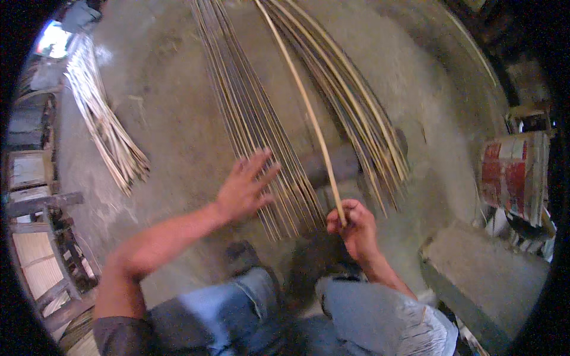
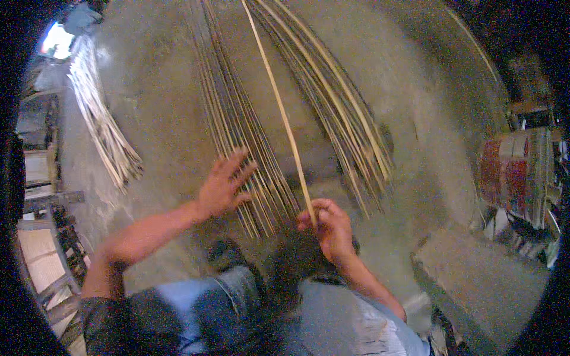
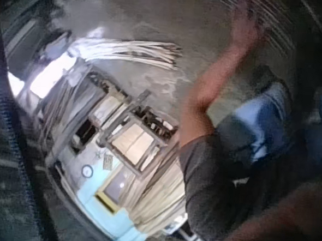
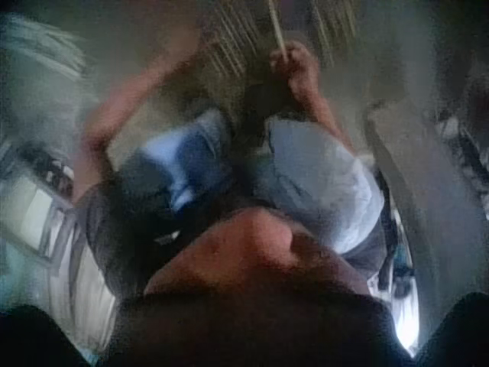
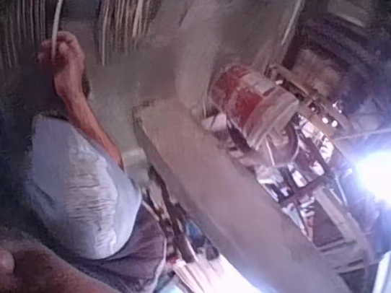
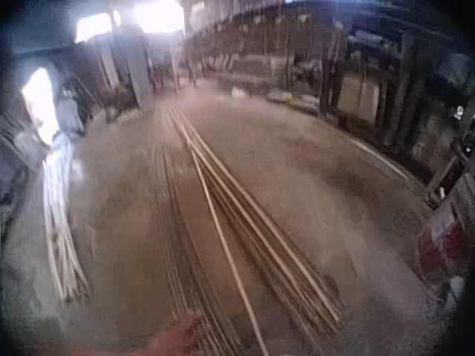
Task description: The person sits on the floor and weaves thin bamboo strips together by hand. They interlace the strips over and under each other, gradually forming a flat woven mat.
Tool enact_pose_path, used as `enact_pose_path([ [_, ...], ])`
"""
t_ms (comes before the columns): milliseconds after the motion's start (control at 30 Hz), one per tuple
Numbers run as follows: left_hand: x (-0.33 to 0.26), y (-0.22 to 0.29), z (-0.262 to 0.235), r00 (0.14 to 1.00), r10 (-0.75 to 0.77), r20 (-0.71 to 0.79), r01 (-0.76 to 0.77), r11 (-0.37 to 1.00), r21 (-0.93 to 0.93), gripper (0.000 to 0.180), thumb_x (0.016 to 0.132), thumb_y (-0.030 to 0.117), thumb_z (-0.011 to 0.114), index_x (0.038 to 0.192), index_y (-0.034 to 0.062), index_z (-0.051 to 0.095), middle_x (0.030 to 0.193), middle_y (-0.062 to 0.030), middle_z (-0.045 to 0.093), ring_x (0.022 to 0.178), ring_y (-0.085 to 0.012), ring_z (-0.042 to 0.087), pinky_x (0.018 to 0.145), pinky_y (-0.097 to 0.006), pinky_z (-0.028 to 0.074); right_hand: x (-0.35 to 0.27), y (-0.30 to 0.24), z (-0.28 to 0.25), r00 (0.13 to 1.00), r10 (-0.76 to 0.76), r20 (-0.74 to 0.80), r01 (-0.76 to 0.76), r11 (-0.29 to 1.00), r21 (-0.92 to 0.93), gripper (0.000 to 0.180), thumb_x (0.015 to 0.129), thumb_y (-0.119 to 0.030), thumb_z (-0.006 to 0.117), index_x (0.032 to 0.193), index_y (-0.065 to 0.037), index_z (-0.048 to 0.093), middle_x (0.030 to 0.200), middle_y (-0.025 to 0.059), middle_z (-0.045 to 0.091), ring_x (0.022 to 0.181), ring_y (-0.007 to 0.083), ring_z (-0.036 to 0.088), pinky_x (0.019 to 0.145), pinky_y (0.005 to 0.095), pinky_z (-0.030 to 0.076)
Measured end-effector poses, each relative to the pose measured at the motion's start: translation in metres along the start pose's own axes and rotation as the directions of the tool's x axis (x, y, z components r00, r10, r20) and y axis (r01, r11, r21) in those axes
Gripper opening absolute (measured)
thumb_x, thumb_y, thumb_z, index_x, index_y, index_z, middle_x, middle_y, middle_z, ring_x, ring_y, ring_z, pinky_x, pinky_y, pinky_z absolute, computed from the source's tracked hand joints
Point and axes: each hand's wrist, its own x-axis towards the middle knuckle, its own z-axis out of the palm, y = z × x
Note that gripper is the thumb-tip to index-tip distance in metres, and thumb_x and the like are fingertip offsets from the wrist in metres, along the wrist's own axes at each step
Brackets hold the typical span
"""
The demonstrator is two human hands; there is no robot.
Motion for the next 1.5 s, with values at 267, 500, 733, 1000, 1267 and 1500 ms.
enact_pose_path([
  [267,-0.001,0.004,-0.013,0.998,-0.027,0.064,0.026,1.0,0.015,0.069,0.096,0.052,0.043,0.153,0.0165,0.025,0.16,-0.0171,0.015,0.148,-0.0328,0.016,0.117,-0.051,0.018,-0.013,-0.073,0.069,0.909,-0.329,0.256,0.406,0.84,-0.361,0.041,0.099,-0.015,0.048,0.136,0.0,0.051,0.07,-0.0014,0.056,0.061,0.0052,0.048,0.054,0.0224,0.039],
  [500,-0.001,0.002,-0.011,1.0,-0.006,0.023,0.006,1.0,-0.011,0.068,0.096,0.052,0.043,0.152,0.0165,0.026,0.159,-0.0175,0.016,0.147,-0.0344,0.018,0.116,-0.051,0.02,-0.033,-0.08,0.048,0.873,-0.339,0.352,0.48,0.726,-0.492,0.043,0.098,-0.014,0.045,0.138,0.001,0.048,0.065,-0.0058,0.047,0.054,0.0043,0.039,0.049,0.0224,0.035],
  [733,0.008,0.01,-0.009,0.995,-0.018,0.093,0.022,0.999,-0.042,0.07,0.095,0.054,0.044,0.152,0.0169,0.027,0.16,-0.0166,0.013,0.147,-0.0346,0.016,0.116,-0.053,0.017,-0.032,-0.121,0.092,0.836,-0.382,0.395,0.533,0.738,-0.414,0.046,0.099,-0.014,0.044,0.14,0.006,0.043,0.061,-0.0035,0.048,0.052,0.0033,0.04,0.048,0.0208,0.032],
  [1000,-0.002,0.004,-0.012,0.995,-0.056,0.078,0.057,0.998,-0.018,0.07,0.094,0.054,0.046,0.152,0.0182,0.028,0.16,-0.0163,0.015,0.147,-0.0336,0.018,0.115,-0.053,0.02,-0.019,-0.112,0.1,0.691,-0.523,0.499,0.722,0.476,-0.502,0.044,0.098,-0.013,0.046,0.138,0.006,0.045,0.088,0.0109,0.066,0.076,0.0153,0.062,0.068,0.028,0.049],
  [1267,0.006,0.006,-0.015,0.997,-0.006,0.08,0.006,1.0,-0.003,0.072,0.094,0.051,0.049,0.152,0.0168,0.026,0.159,-0.0181,0.014,0.146,-0.0364,0.018,0.116,-0.053,0.018,0.022,-0.001,0.013,0.873,-0.467,0.142,0.386,0.483,-0.786,0.035,0.095,-0.012,0.053,0.126,0.004,0.059,0.121,0.0203,0.065,0.113,0.0278,0.063,0.096,0.0343,0.047],
  [1500,-0.004,-0.002,-0.003,0.994,-0.059,0.09,0.063,0.997,-0.042,0.073,0.093,0.052,0.049,0.153,0.017,0.025,0.16,-0.0169,0.014,0.147,-0.0355,0.015,0.117,-0.053,0.015,0.034,0.03,0.015,0.903,-0.419,0.093,0.332,0.547,-0.769,0.033,0.093,-0.013,0.058,0.123,-0.001,0.063,0.119,0.014,0.067,0.109,0.0237,0.064,0.095,0.0332,0.047],
])
